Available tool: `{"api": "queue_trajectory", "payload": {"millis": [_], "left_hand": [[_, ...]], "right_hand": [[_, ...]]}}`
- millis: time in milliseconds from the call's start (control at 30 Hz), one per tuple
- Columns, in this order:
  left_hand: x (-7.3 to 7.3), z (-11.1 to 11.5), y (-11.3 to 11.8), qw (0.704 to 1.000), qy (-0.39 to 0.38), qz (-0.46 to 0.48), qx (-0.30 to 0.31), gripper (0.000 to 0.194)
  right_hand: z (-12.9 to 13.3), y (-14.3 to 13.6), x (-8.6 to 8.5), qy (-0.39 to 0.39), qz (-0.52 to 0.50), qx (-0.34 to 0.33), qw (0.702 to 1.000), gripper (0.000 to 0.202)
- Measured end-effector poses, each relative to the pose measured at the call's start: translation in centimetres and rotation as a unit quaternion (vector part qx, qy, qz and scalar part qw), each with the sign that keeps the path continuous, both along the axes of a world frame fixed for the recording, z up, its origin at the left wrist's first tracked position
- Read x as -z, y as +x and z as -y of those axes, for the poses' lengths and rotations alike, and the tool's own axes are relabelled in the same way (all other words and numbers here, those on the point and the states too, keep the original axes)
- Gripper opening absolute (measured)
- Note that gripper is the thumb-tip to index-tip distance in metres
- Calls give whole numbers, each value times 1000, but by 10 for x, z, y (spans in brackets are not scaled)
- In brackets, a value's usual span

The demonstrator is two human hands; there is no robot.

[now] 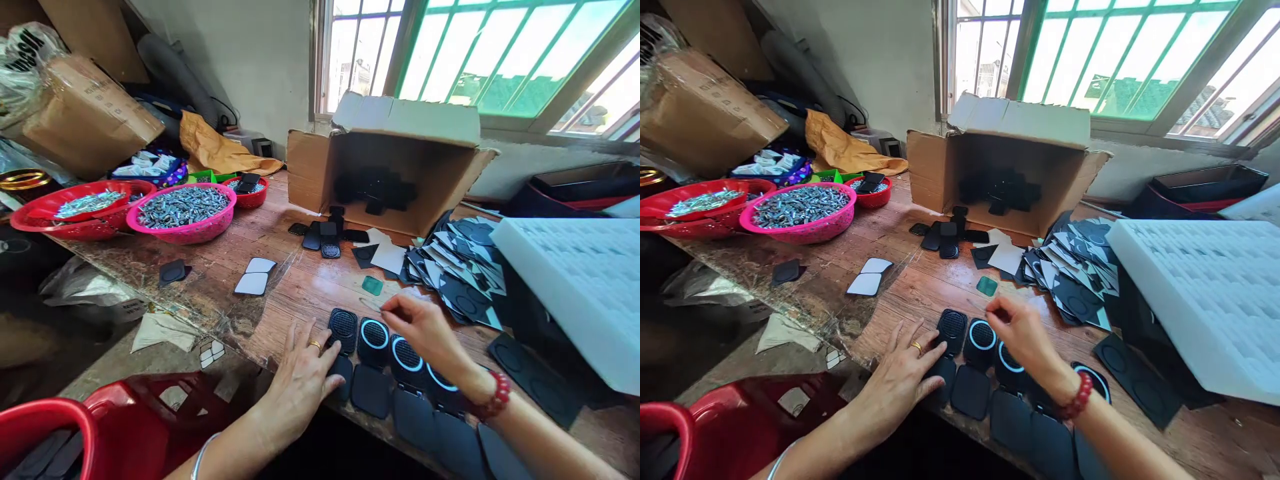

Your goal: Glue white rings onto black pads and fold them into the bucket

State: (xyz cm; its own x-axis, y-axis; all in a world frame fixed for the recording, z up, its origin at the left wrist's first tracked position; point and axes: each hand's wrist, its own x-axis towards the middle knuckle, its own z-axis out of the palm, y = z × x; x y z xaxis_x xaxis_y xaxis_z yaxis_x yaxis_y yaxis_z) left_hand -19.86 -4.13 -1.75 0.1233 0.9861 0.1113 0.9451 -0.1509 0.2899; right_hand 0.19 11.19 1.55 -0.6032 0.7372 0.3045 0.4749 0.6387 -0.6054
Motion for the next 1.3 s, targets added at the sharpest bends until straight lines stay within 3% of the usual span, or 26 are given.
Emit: {"api": "queue_trajectory", "payload": {"millis": [67,200,467,700,900,1100,1200,1300], "left_hand": [[4,0,0,1000,1,-7,0,49],[10,0,0,1000,15,-13,-2,48],[14,0,0,1000,27,-14,2,50],[20,-1,-7,998,31,3,48,50],[22,-3,-6,998,38,-15,56,64],[21,-11,-8,997,9,-48,67,54],[24,-14,-11,996,35,-45,73,50],[29,-15,-16,995,58,-32,73,49]], "right_hand": [[13,-15,15,94,41,-22,994,17],[29,-33,32,157,102,-76,979,22],[42,-37,31,228,231,-144,935,18],[39,-32,30,213,255,-149,931,22],[46,-32,33,190,243,-135,942,24],[54,-33,35,150,204,-101,962,28],[58,-14,29,129,159,-60,977,46],[67,28,26,111,64,17,992,51]]}}
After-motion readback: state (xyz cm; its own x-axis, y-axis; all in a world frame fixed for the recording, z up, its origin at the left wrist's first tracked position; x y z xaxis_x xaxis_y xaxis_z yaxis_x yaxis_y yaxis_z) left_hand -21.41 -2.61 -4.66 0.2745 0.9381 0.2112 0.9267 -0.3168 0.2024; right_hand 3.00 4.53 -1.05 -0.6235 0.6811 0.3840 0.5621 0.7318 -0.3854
